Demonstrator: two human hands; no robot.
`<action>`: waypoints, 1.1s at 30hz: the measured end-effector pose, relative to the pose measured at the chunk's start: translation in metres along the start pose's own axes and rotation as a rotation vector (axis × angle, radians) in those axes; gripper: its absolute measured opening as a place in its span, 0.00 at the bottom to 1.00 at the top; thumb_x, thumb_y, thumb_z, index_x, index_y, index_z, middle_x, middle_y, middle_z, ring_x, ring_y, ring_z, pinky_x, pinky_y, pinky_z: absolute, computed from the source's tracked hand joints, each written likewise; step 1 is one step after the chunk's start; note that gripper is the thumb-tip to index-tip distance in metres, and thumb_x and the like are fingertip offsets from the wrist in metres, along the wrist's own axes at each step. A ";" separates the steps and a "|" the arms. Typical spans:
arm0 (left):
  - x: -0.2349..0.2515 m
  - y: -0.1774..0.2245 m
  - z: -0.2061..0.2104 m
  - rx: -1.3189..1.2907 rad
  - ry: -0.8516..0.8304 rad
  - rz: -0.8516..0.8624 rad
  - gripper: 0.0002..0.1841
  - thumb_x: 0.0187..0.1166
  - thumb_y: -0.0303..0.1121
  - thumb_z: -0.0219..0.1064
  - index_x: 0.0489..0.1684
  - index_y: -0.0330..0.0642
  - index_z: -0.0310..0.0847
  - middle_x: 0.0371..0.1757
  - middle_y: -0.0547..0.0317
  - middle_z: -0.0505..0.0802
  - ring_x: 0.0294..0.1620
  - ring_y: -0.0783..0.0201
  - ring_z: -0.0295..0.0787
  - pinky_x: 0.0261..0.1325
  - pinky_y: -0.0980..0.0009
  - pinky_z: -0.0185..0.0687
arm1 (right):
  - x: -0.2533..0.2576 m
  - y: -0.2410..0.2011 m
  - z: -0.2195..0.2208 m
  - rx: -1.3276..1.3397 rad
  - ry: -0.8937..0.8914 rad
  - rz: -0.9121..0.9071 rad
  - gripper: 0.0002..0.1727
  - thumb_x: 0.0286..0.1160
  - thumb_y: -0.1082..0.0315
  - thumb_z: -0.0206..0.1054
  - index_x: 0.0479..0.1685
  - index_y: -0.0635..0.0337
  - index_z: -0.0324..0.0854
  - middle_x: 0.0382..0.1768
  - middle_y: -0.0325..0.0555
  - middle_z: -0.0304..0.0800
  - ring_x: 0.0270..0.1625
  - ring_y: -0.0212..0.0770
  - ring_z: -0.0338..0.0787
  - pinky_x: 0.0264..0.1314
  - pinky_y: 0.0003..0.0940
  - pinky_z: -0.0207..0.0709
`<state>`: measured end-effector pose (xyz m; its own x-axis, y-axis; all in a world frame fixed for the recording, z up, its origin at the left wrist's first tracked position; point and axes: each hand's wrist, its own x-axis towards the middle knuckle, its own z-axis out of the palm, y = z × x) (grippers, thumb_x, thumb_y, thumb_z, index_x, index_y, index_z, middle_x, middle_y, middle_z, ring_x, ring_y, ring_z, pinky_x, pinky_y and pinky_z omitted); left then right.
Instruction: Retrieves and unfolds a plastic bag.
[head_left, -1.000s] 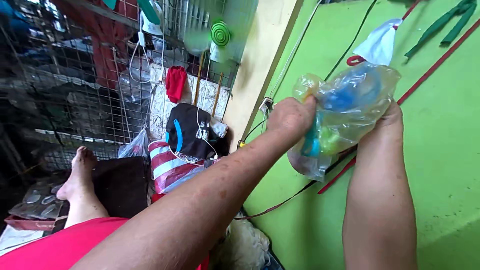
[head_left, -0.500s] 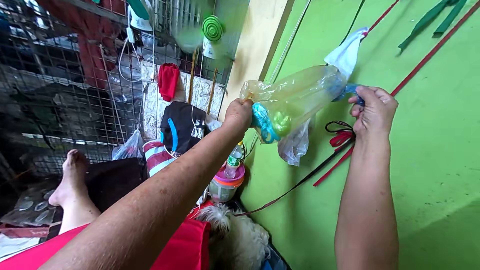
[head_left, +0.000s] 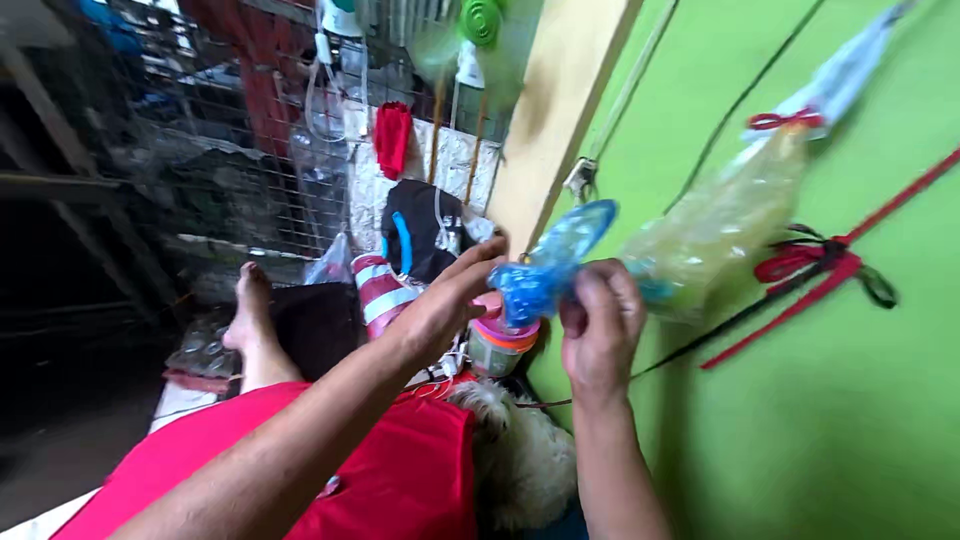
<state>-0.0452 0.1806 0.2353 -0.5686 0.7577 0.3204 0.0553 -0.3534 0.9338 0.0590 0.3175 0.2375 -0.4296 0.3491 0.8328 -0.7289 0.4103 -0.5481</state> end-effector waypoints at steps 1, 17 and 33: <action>-0.020 -0.003 -0.012 -0.096 0.041 -0.003 0.24 0.94 0.48 0.42 0.79 0.51 0.72 0.62 0.62 0.89 0.60 0.65 0.88 0.61 0.63 0.87 | -0.008 0.013 0.016 0.029 -0.050 0.059 0.11 0.83 0.67 0.59 0.35 0.46 0.84 0.24 0.23 0.78 0.19 0.16 0.70 0.21 0.11 0.66; -0.194 -0.066 -0.144 -0.134 1.050 0.105 0.02 0.85 0.26 0.62 0.46 0.43 0.76 0.40 0.60 0.93 0.37 0.66 0.95 0.45 0.67 0.94 | -0.141 0.099 0.222 -0.159 -0.346 0.011 0.12 0.79 0.69 0.67 0.49 0.72 0.85 0.53 0.60 0.88 0.60 0.48 0.87 0.62 0.40 0.81; -0.220 -0.129 -0.145 0.154 1.056 0.229 0.20 0.70 0.22 0.74 0.60 0.41 0.75 0.47 0.69 0.93 0.45 0.74 0.92 0.54 0.74 0.90 | -0.175 0.111 0.224 0.243 -0.636 0.500 0.04 0.79 0.77 0.66 0.42 0.70 0.85 0.34 0.40 0.87 0.33 0.21 0.85 0.39 0.16 0.82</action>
<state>-0.0461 -0.0199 0.0214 -0.9456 -0.1963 0.2594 0.3095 -0.2981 0.9029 -0.0656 0.1131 0.0486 -0.8974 -0.1296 0.4218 -0.4362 0.1151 -0.8925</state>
